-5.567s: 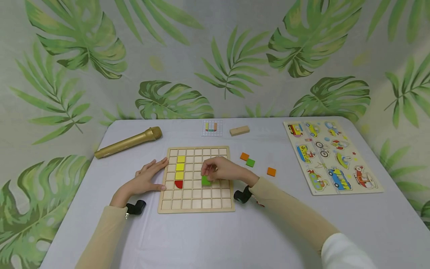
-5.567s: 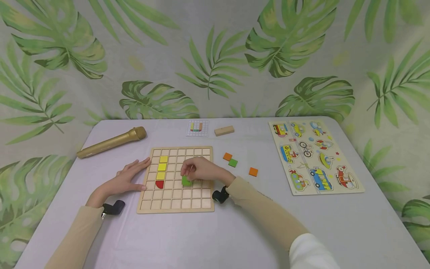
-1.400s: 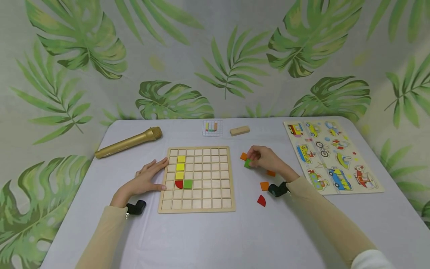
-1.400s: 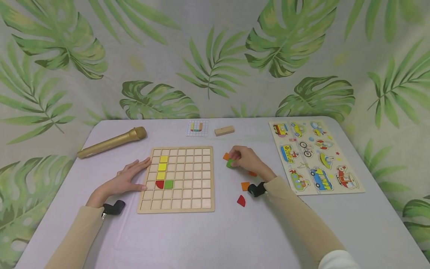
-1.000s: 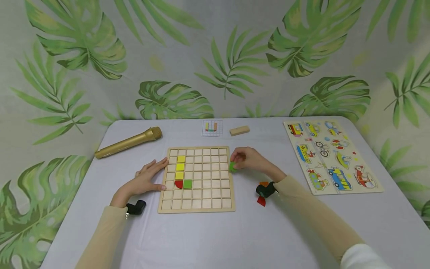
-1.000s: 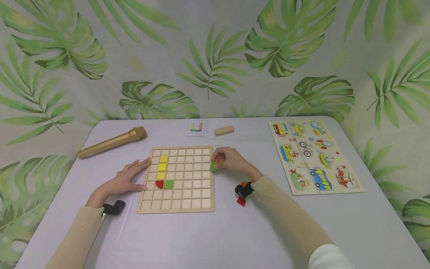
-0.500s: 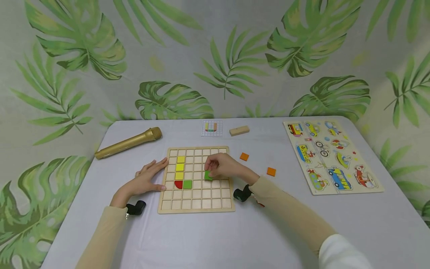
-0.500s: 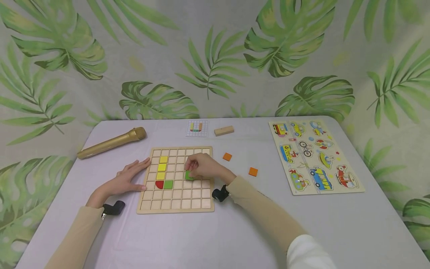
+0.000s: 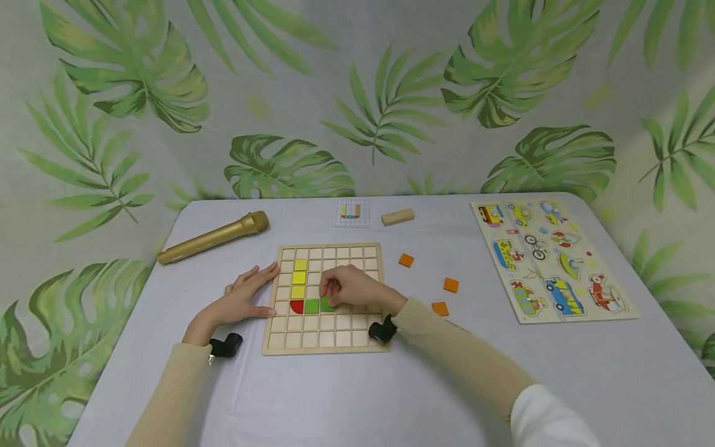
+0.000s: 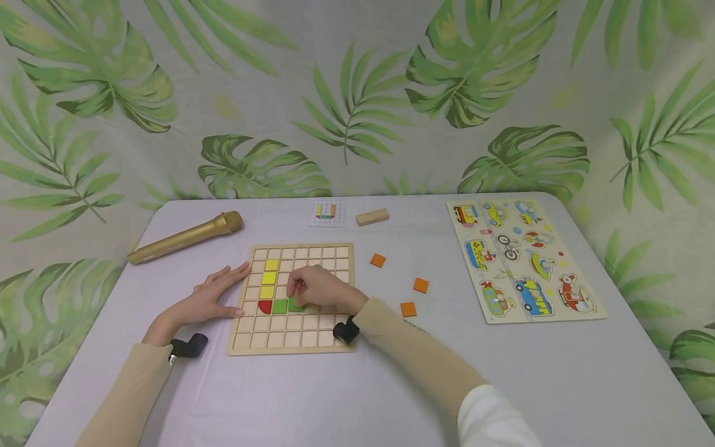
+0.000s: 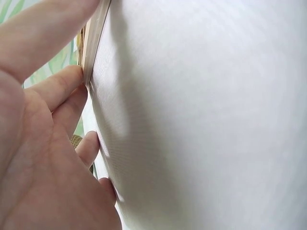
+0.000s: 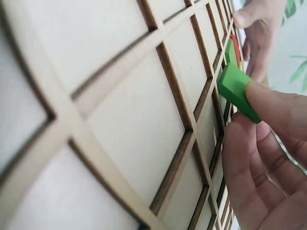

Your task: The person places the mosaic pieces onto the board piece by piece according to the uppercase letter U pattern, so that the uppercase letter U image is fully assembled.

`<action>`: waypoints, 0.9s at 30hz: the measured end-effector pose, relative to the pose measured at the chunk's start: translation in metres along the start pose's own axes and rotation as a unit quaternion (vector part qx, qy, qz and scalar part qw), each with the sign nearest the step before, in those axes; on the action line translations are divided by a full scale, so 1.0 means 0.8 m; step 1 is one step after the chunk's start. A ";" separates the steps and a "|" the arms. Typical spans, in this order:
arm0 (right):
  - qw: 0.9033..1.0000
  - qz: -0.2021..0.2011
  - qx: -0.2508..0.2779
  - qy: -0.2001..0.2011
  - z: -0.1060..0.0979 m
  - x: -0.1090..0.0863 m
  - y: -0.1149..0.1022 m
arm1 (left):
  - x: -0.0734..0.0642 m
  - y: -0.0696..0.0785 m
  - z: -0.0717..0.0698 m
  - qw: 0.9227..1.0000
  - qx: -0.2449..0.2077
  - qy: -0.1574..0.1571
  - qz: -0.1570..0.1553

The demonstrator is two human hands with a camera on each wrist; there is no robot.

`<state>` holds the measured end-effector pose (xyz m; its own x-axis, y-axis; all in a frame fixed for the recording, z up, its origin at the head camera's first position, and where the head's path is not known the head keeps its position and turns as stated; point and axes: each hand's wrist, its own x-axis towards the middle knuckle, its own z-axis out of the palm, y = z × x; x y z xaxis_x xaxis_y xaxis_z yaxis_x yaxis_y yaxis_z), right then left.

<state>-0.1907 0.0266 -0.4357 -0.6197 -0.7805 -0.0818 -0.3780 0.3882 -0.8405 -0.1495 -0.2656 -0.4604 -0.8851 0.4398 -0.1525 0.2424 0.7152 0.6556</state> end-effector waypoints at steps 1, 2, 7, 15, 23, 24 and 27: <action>1.000 0.001 -0.004 0.000 0.002 0.000 -0.001 | 0.000 0.000 0.000 1.000 0.000 0.000 0.000; 1.000 0.002 -0.007 0.000 0.003 0.000 -0.002 | 0.000 0.000 0.000 1.000 0.000 0.000 0.000; 0.999 0.007 -0.040 0.008 0.008 0.000 -0.004 | 0.000 0.000 0.000 1.000 0.002 -0.002 -0.001; 0.994 0.002 -0.105 0.021 0.012 -0.002 -0.009 | 0.000 0.002 -0.001 1.000 0.007 -0.003 0.002; 0.998 0.005 -0.065 0.018 0.005 -0.006 -0.001 | 0.001 0.003 -0.001 1.000 0.005 -0.004 -0.001; 0.998 0.006 -0.052 0.019 0.002 -0.007 0.001 | 0.000 0.003 -0.001 1.000 0.004 -0.004 -0.001; 0.999 0.007 -0.028 0.025 -0.006 -0.012 0.005 | 0.000 0.004 -0.001 1.000 0.002 -0.003 -0.003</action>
<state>-0.1898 0.0379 -0.4361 -0.6583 -0.7499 -0.0651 -0.4067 0.4271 -0.8076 -0.1488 -0.2639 -0.4573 -0.8836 0.4398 -0.1607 0.2395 0.7195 0.6519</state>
